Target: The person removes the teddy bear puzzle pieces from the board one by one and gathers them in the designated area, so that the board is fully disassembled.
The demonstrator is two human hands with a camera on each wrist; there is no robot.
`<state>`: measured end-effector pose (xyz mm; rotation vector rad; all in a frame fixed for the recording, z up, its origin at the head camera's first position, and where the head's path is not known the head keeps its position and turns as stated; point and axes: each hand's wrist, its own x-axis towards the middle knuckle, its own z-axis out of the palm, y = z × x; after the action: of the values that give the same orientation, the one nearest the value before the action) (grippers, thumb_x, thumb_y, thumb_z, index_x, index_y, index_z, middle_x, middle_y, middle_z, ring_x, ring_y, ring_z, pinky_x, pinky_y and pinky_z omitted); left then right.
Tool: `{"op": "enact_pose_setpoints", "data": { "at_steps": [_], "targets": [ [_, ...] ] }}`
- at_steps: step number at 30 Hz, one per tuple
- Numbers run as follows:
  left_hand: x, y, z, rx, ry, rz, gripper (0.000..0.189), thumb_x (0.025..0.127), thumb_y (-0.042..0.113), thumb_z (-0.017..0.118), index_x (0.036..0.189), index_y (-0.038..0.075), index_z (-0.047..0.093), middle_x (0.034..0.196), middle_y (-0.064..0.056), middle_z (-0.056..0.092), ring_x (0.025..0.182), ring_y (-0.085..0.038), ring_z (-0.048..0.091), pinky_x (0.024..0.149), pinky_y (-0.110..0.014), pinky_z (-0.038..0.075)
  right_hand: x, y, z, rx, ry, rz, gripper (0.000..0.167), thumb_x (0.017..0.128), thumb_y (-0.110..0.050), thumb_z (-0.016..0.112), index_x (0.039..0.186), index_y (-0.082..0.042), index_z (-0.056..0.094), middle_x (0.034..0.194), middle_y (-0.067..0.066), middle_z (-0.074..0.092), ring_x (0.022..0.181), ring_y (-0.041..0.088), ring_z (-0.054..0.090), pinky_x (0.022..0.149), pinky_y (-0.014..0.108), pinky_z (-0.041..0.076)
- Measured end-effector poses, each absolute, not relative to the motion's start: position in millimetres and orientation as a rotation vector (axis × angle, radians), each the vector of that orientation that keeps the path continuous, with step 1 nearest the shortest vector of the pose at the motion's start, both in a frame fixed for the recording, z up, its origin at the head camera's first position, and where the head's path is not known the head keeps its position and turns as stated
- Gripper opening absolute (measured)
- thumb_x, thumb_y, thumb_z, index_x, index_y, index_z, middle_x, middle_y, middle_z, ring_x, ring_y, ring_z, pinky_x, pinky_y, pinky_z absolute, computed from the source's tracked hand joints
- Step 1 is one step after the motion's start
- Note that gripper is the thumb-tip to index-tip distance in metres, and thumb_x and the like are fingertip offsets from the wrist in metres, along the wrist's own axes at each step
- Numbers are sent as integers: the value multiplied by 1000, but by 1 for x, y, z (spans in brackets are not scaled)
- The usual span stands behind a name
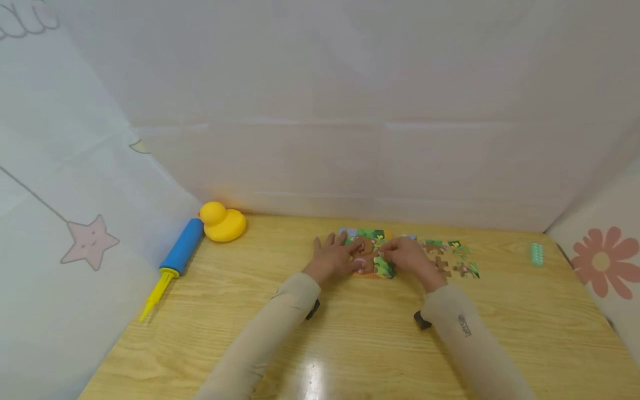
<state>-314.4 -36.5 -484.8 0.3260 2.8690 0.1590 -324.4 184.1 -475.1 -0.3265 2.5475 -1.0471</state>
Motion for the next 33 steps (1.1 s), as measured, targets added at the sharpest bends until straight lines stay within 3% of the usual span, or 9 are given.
{"op": "enact_pose_setpoints", "data": {
  "at_steps": [5,13,16,19,22,24,26,29,33],
  "targets": [
    [-315,-37,-487,326,2876,148,70,96,72,44,158,51,21,172,-1,15,159,-33,14,123,-68,11,-325,186,-482,-336,2582,-1038,33,104,-25,58,131,-10,66,127,19,68,104,28,68,84,45,58],
    [-313,-39,-486,330,2881,170,70,96,71,44,159,49,22,172,-3,16,159,-33,13,123,-69,10,-325,188,-488,-326,2467,-1228,36,102,-15,57,137,-7,60,126,25,66,93,21,68,75,37,60],
    [-313,-38,-486,335,2882,159,70,96,71,43,159,49,22,172,-3,16,159,-34,14,123,-69,11,-323,194,-491,-310,2415,-1323,40,103,-15,57,142,-7,57,131,27,62,97,25,66,76,37,61],
    [-312,-37,-486,339,2881,134,68,97,72,42,158,51,21,172,-2,16,158,-34,15,123,-69,13,-320,203,-495,-300,2330,-1434,44,105,-17,55,147,-5,51,145,29,51,116,37,62,82,39,62],
    [-311,-37,-487,343,2880,127,68,97,72,42,158,51,22,172,-2,17,158,-34,16,122,-69,14,-316,216,-496,-291,2239,-1511,48,106,-19,53,151,-4,45,158,28,35,136,48,47,89,42,61],
    [-310,-37,-488,344,2880,147,67,97,71,43,158,50,23,172,-3,17,158,-34,16,122,-69,14,-315,224,-497,-286,2185,-1548,51,107,-20,51,153,-3,41,163,26,26,143,49,39,93,44,60],
    [-310,-37,-488,351,2880,170,68,97,70,44,159,48,24,172,-4,17,158,-35,15,122,-70,13,-314,233,-497,-258,2150,-1577,52,107,-21,51,155,-3,38,165,24,23,139,44,45,94,44,59],
    [-310,-37,-487,352,2883,189,68,97,70,44,158,48,25,172,-4,17,158,-35,14,122,-71,13,-312,245,-496,-234,2107,-1617,57,108,-22,51,157,-1,33,165,24,21,121,25,61,95,42,59],
    [-311,-38,-486,342,2891,166,68,97,71,43,158,49,25,172,-2,17,158,-35,15,122,-70,14,-310,261,-493,-224,2058,-1654,61,107,-23,52,158,0,29,165,26,16,94,7,64,95,39,59]
  ]
}}
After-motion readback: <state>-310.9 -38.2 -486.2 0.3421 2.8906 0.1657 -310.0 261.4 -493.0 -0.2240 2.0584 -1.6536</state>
